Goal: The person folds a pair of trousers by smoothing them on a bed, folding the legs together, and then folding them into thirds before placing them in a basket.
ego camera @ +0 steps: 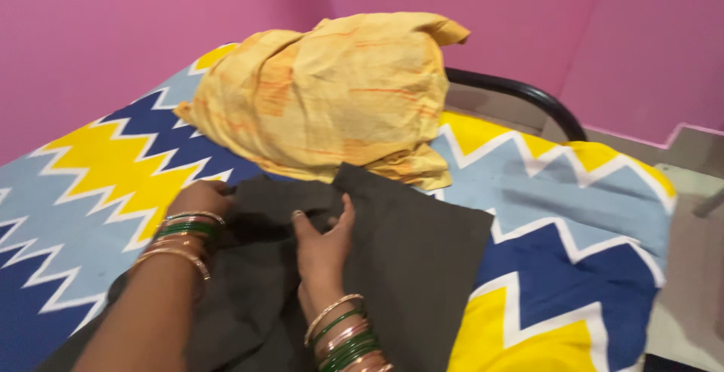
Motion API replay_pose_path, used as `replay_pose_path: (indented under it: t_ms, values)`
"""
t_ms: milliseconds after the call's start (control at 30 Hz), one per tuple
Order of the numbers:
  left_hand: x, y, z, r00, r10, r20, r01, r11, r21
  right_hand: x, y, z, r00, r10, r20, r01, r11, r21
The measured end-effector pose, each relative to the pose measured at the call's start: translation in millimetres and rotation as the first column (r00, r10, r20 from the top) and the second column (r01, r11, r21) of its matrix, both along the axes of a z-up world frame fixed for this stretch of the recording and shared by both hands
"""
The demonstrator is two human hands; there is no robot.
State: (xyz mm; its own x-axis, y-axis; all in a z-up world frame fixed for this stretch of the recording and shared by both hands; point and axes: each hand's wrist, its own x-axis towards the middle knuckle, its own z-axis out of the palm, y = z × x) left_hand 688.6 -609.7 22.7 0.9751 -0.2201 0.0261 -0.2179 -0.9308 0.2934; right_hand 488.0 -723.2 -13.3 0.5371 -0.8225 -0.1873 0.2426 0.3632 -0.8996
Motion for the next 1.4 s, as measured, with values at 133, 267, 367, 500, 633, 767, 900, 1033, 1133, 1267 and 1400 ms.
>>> replay_pose_path:
  t_ms: [133,267,367,500,633,767,900,1033,1133,1267,1400]
  values:
    - [-15,-12,39,0.992,-0.058,0.113,0.043,0.990,0.135,2,-3,-2,0.973,0.038,0.226,-0.045,0.999,0.026]
    - [-23,-11,61,0.937,0.025,0.349,-0.031,0.999,0.012,-1,-12,3,0.993,-0.075,0.089,0.086,0.989,-0.121]
    - [-14,-6,81,0.970,0.096,0.225,-0.049,0.977,-0.207,-6,-21,9,0.985,-0.052,0.164,0.059,0.998,-0.037]
    - [-6,-12,89,0.969,0.182,0.169,-0.123,0.943,-0.308,-3,-28,10,0.977,-0.029,0.212,0.031,0.999,-0.007]
    - [3,-29,79,0.980,0.196,0.042,-0.143,0.831,-0.538,1,-33,9,0.937,-0.064,0.344,0.070,0.998,-0.007]
    - [16,-40,40,0.971,0.069,0.227,0.068,0.836,-0.544,-2,-27,14,0.976,-0.092,0.198,0.095,0.995,-0.009]
    - [-9,-34,-7,0.986,-0.001,0.168,0.059,0.938,-0.341,-5,-19,15,0.996,-0.081,0.037,0.087,0.977,-0.193]
    - [-65,-19,-25,0.990,-0.120,0.074,0.126,0.989,-0.080,-4,-16,12,0.985,0.072,-0.160,-0.103,0.975,-0.199]
    - [-97,6,-18,0.987,-0.162,0.009,0.161,0.985,0.068,0,-13,11,0.938,0.145,-0.316,-0.218,0.953,-0.209]
    - [-113,60,-12,0.992,-0.127,-0.025,0.129,0.987,0.097,7,-13,-5,0.941,0.267,-0.209,-0.302,0.940,-0.157]
    - [-124,124,-9,1.000,-0.030,0.000,0.030,0.995,0.097,23,-16,-24,0.943,0.307,-0.128,-0.329,0.920,-0.215]
